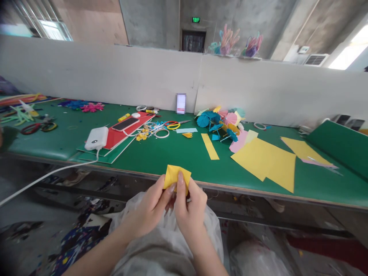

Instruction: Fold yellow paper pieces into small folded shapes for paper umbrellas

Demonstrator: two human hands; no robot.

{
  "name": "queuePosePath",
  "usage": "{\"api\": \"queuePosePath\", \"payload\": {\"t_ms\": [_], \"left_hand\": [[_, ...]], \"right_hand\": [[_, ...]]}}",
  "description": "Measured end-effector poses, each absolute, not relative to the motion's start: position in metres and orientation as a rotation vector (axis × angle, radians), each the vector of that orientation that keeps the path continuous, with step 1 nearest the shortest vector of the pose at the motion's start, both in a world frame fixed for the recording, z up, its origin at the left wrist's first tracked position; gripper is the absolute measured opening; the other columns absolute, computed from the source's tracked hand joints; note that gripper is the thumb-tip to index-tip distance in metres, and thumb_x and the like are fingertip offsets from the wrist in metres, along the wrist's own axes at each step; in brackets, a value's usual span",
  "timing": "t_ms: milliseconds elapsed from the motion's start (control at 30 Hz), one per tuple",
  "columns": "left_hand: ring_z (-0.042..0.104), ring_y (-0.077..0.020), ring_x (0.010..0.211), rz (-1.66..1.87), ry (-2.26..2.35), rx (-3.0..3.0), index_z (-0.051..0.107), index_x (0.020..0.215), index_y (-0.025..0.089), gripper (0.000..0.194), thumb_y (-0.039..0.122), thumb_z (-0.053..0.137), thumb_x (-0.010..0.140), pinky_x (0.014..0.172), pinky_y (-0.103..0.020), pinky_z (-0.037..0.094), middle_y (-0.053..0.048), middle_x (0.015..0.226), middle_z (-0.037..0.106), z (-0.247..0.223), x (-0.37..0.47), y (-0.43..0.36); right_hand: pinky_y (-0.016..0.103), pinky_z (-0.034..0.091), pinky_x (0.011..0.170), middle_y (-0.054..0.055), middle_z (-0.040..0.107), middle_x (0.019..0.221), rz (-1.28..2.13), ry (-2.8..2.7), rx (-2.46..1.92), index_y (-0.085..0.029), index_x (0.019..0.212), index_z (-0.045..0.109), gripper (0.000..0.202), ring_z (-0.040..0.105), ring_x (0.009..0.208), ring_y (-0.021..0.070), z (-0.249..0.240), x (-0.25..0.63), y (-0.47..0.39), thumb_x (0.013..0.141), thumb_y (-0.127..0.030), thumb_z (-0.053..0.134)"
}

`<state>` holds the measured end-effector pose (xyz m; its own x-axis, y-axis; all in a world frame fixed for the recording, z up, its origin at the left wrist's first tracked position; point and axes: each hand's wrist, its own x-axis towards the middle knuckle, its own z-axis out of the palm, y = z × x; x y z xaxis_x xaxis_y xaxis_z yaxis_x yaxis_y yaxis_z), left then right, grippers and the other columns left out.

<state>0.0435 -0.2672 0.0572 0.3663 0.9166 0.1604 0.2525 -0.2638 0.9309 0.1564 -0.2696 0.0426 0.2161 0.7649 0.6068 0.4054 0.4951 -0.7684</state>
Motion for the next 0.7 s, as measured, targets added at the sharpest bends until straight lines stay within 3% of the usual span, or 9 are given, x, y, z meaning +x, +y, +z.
{"api": "queuePosePath", "payload": {"t_ms": [233,467,700], "left_hand": [[0.042,-0.0109,0.058,0.83,0.916,1.641,0.042,0.081,0.02,0.025,0.039,0.036,0.095,0.057,-0.025,0.036,0.005,0.063,0.045,0.059,0.031,-0.263],[0.039,-0.0091,0.054,0.955,0.977,1.542,0.04,0.073,0.02,0.034,0.046,0.035,0.094,0.051,-0.021,0.034,0.006,0.061,0.04,0.063,0.031,-0.254],[0.033,-0.0072,0.048,0.928,1.077,1.656,0.04,0.066,0.018,0.037,0.045,0.044,0.091,0.044,-0.02,0.025,0.007,0.055,0.031,0.07,0.029,-0.247]], "right_hand": [[0.021,0.03,0.039,-0.005,0.039,0.047,0.776,-1.288,-1.094,-0.02,0.059,0.039,0.045,0.036,0.041,0.0088,0.042,0.161,-0.273,0.097,-0.044,0.031],[0.024,0.025,0.041,-0.005,0.038,0.045,0.789,-1.398,-1.19,-0.02,0.058,0.039,0.047,0.034,0.04,0.0089,0.041,0.162,-0.273,0.096,-0.046,0.032],[0.025,0.034,0.048,-0.002,0.044,0.053,1.106,-1.402,-1.047,-0.02,0.061,0.042,0.051,0.042,0.05,0.0113,0.046,0.172,-0.276,0.096,-0.053,0.026]]}}
